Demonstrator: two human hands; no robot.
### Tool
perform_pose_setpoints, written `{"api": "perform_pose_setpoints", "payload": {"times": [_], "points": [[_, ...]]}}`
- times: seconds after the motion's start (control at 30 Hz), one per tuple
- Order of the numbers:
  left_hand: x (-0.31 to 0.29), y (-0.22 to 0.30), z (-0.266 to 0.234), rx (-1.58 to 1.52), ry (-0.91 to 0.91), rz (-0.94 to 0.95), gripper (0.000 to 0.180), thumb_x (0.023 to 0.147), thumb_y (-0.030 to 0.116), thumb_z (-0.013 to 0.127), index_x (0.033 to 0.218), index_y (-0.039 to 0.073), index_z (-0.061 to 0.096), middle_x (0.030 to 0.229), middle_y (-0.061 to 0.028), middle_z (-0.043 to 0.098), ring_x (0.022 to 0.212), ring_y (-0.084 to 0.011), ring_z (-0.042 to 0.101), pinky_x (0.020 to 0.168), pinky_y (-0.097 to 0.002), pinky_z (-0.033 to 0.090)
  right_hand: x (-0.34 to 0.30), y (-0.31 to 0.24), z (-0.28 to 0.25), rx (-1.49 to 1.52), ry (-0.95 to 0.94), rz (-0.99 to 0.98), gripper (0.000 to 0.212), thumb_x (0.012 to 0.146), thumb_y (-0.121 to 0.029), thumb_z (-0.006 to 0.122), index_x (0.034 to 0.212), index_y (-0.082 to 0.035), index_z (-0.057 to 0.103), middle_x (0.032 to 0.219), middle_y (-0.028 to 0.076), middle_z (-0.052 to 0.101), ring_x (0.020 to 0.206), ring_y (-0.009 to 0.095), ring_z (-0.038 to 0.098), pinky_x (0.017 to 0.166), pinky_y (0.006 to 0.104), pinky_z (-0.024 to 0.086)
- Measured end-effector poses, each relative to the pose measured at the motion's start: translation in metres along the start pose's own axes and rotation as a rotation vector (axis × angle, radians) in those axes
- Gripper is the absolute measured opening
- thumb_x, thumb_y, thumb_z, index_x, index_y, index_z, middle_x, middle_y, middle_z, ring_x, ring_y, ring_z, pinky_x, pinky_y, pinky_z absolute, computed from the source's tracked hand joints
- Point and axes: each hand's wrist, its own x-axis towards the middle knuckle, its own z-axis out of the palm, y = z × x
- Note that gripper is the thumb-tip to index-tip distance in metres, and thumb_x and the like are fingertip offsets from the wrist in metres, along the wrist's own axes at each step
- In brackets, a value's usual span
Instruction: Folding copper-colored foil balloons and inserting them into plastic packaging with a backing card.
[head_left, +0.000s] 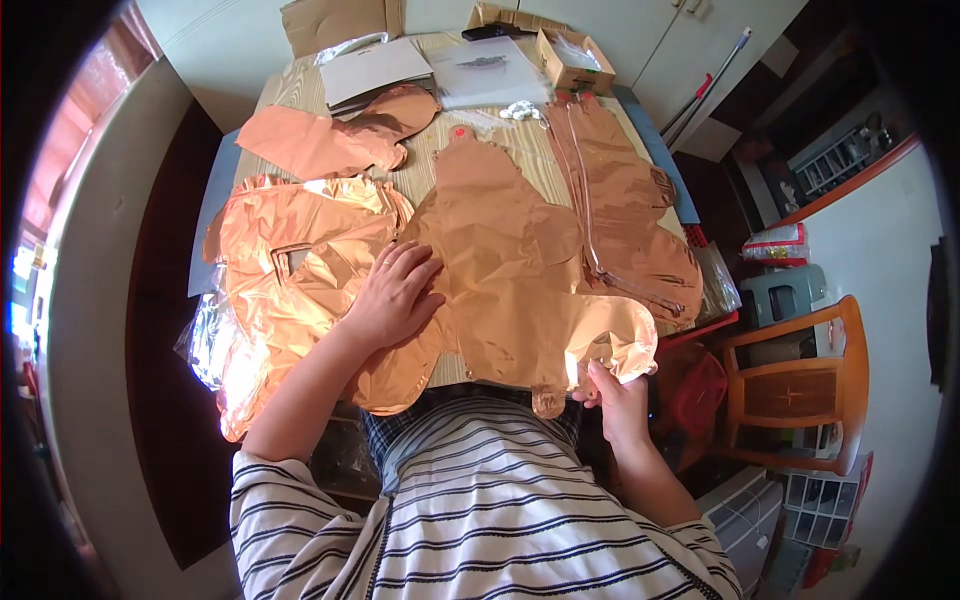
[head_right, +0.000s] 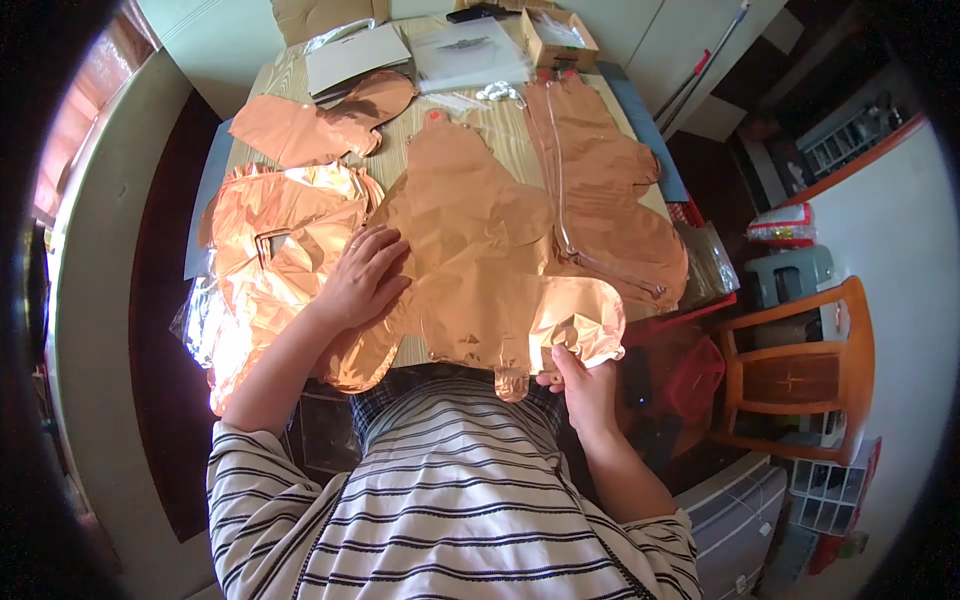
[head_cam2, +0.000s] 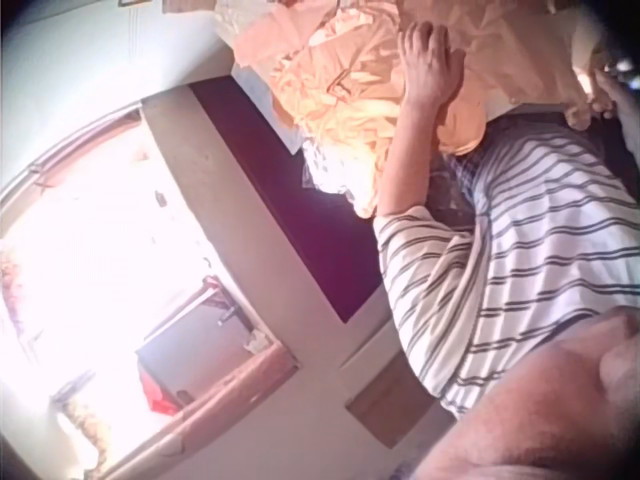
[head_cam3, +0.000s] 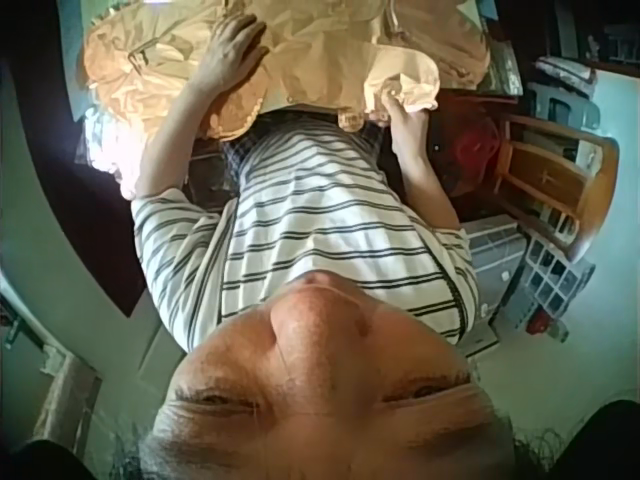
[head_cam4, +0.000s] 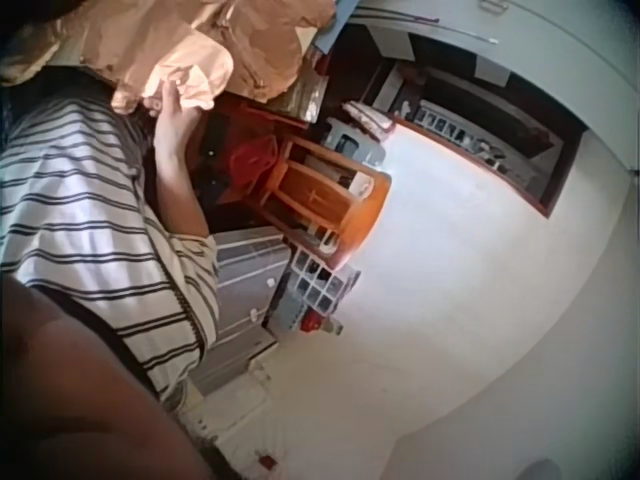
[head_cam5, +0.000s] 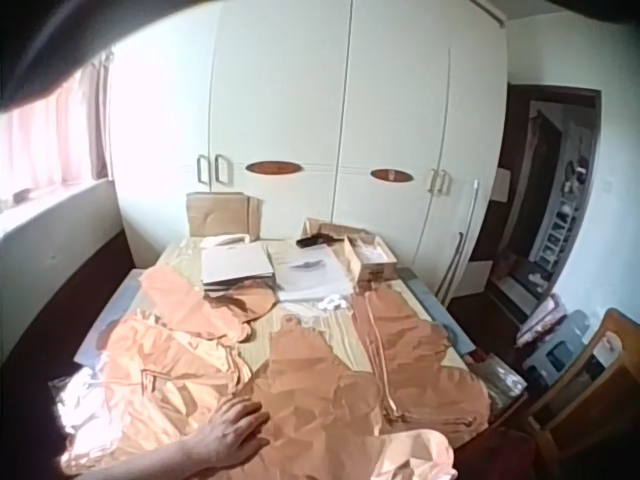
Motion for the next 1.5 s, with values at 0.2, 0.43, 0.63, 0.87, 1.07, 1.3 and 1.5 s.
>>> {"api": "perform_pose_setpoints", "payload": {"times": [0.2, 0.43, 0.63, 0.87, 1.07, 1.3, 1.5], "points": [[0.000, 0.003, -0.001, 0.000, 0.000, -0.011, 0.051, 0.088, 0.030, 0.072, 0.130, 0.004, 0.059, 0.135, -0.0163, 0.055, 0.133, -0.0366, 0.048, 0.116, -0.0529, 0.034, -0.003, 0.011, -0.004, 0.033, 0.046, -0.029, 0.019, 0.098, -0.020, 0.068, 0.107, -0.003, 0.066, 0.077, 0.002, 0.066, 0.060, 0.015, 0.068, 0.051, 0.0231, 0.050], [0.021, 0.020, 0.006, 0.044, -0.037, -0.052, 0.060, 0.093, 0.039, 0.065, 0.141, 0.003, 0.054, 0.149, -0.0203, 0.048, 0.144, -0.0369, 0.040, 0.121, -0.0518, 0.028, 0.000, 0.019, 0.007, 0.118, 0.033, -0.028, 0.014, 0.098, -0.019, 0.068, 0.102, -0.005, 0.066, 0.075, 0.001, 0.064, 0.062, 0.014, 0.067, 0.053, 0.0244, 0.052], [0.010, 0.034, 0.019, 0.025, -0.146, -0.042, 0.068, 0.093, 0.043, 0.065, 0.147, 0.004, 0.049, 0.153, -0.0196, 0.046, 0.148, -0.0389, 0.035, 0.123, -0.0554, 0.023, 0.002, 0.021, 0.007, 0.166, 0.041, 0.067, 0.015, 0.098, -0.020, 0.070, 0.101, -0.005, 0.066, 0.078, 0.002, 0.066, 0.063, 0.015, 0.068, 0.054, 0.0247, 0.053], [0.007, 0.036, 0.016, 0.011, -0.153, -0.058, 0.067, 0.092, 0.042, 0.067, 0.146, 0.005, 0.050, 0.154, -0.0193, 0.045, 0.148, -0.0384, 0.036, 0.122, -0.0548, 0.025, 0.000, 0.020, 0.009, 0.201, 0.045, 0.080, 0.023, 0.097, -0.025, 0.071, 0.105, -0.004, 0.066, 0.079, 0.003, 0.068, 0.064, 0.017, 0.069, 0.055, 0.0275, 0.054], [0.016, 0.032, 0.018, 0.002, -0.152, -0.037, 0.066, 0.092, 0.042, 0.067, 0.145, 0.005, 0.051, 0.153, -0.0191, 0.046, 0.148, -0.0378, 0.036, 0.122, -0.0543, 0.026, 0.002, 0.028, 0.010, 0.242, 0.049, 0.031, 0.027, 0.096, -0.022, 0.071, 0.114, -0.003, 0.063, 0.086, 0.005, 0.070, 0.063, 0.018, 0.069, 0.055, 0.0282, 0.054], [0.016, 0.033, 0.018, -0.015, -0.149, -0.034, 0.066, 0.092, 0.039, 0.068, 0.146, 0.005, 0.051, 0.152, -0.0211, 0.046, 0.145, -0.0409, 0.038, 0.121, -0.0560, 0.027, 0.004, 0.030, 0.004, 0.264, -0.008, 0.026, 0.033, 0.096, -0.019, 0.069, 0.123, -0.002, 0.059, 0.097, 0.008, 0.072, 0.068, 0.017, 0.071, 0.055, 0.0261, 0.057], [0.015, 0.035, 0.015, -0.012, -0.150, -0.028, 0.066, 0.092, 0.038, 0.069, 0.146, 0.005, 0.050, 0.152, -0.0212, 0.046, 0.146, -0.0406, 0.038, 0.121, -0.0562, 0.027, 0.001, 0.030, 0.005, 0.204, 0.020, -0.006, 0.030, 0.097, -0.018, 0.068, 0.121, -0.001, 0.062, 0.098, 0.008, 0.073, 0.069, 0.015, 0.071, 0.055, 0.0254, 0.057]]}}
